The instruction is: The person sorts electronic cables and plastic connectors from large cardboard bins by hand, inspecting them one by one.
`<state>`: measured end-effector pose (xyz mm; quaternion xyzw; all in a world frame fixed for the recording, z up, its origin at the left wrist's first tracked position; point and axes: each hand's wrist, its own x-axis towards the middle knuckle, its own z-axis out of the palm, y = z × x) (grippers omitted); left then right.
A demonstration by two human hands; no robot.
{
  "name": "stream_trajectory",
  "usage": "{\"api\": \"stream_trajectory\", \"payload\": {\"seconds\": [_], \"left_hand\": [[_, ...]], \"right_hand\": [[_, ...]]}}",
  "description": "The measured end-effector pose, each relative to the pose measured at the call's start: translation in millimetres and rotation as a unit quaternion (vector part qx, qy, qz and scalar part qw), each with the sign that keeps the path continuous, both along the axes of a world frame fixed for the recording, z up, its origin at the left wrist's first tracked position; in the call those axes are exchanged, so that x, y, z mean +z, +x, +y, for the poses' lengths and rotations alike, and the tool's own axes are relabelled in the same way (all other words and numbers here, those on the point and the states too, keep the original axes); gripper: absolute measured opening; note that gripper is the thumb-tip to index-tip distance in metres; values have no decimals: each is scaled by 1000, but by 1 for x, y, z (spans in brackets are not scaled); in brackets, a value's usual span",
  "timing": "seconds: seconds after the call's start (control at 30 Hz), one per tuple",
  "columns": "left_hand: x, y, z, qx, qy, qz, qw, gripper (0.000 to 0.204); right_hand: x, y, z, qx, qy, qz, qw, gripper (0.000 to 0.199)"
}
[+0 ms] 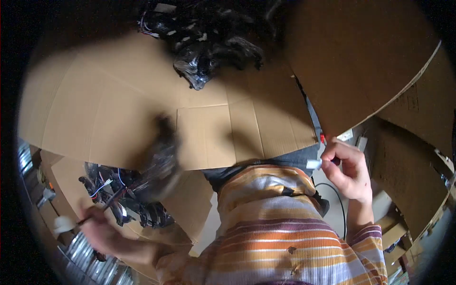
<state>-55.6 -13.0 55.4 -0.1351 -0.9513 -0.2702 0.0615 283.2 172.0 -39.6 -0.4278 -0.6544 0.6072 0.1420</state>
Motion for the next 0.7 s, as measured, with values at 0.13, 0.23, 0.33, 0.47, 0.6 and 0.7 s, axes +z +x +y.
{"api": "stream_trajectory", "payload": {"seconds": [0.13,0.23,0.33,0.47,0.6,0.7], "left_hand": [[96,-128,-114,-125,-56,388,912,32],[124,-221,-153,-81,-249,443,857,33],[62,-184,-90,-46,-474,517,711,35],[-73,-109,3,-189,-45,314,929,21],[-69,-44,85,-171,78,431,883,20],[-65,-28,94,-175,-11,472,864,22]], "right_hand": [[-2,-7,-5,74,9,17,997,6],[-6,-6,-1,97,20,39,994,6],[3,-14,-5,103,2,2,995,6],[-6,-25,-14,113,-4,-12,993,9],[-12,-18,-13,93,-28,-59,994,7],[-14,-25,-13,61,-67,-64,994,4]]}}
